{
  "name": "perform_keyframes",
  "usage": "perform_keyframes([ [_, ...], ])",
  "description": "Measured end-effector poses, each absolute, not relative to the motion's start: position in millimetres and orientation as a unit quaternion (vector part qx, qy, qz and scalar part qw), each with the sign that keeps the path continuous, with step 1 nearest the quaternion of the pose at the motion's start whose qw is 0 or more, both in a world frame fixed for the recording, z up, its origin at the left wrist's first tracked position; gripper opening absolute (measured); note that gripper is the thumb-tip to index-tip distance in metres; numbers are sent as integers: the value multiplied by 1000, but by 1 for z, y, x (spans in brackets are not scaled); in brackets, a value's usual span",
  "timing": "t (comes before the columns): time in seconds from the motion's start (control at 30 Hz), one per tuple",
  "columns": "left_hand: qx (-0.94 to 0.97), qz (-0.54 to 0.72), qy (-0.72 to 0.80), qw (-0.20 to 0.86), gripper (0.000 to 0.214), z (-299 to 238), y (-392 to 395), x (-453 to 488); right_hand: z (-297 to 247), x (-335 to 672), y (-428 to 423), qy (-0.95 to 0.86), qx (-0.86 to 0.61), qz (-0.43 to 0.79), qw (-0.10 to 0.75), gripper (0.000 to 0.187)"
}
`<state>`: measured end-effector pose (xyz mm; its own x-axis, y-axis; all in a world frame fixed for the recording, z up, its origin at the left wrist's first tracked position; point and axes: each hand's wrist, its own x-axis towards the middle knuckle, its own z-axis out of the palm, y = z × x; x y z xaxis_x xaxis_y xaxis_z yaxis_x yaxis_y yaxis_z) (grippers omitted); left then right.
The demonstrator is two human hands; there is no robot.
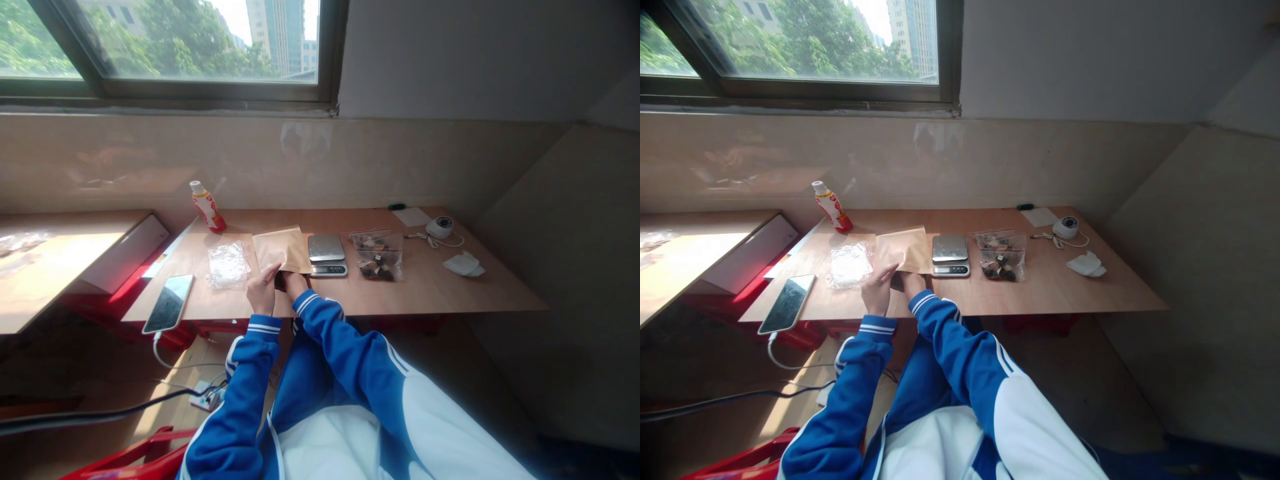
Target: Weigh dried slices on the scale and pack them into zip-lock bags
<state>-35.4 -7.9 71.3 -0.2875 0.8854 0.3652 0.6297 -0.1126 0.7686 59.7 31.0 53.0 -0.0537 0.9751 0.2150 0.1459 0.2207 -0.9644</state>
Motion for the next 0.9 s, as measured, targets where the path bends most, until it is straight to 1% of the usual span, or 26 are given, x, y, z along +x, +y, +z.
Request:
perform_keyframes([
  [0.07, 582, 462, 655, 135, 30, 72, -8, -36, 52, 66, 24, -635, -501, 396, 435, 14],
  [0.1, 583, 457, 659, 131, 30, 73, -8, -37, 53, 69, 21, -652, -515, 385, 402, 14],
  [0.23, 586, 441, 669, 121, 29, 77, -7, -39, 61, 74, 11, -695, -541, 342, 327, 24],
  [0.4, 587, 440, 669, 124, 29, 76, -6, -40, 74, 76, 6, -792, -557, 164, 188, 33],
  [0.47, 585, 447, 664, 129, 29, 76, -6, -39, 77, 77, 6, -809, -547, 142, 161, 33],
  [0.63, 578, 448, 671, 121, 27, 78, -7, -37, 74, 81, 8, -836, -522, 85, 146, 31],
  [0.73, 579, 442, 676, 114, 27, 79, -7, -38, 66, 84, 7, -849, -505, 41, 152, 29],
  [0.8, 582, 442, 673, 114, 27, 79, -6, -39, 59, 86, 6, -857, -485, 26, 173, 27],
  [0.9, 588, 442, 669, 108, 26, 77, -4, -40, 50, 90, 5, -856, -465, 19, 226, 24],
])
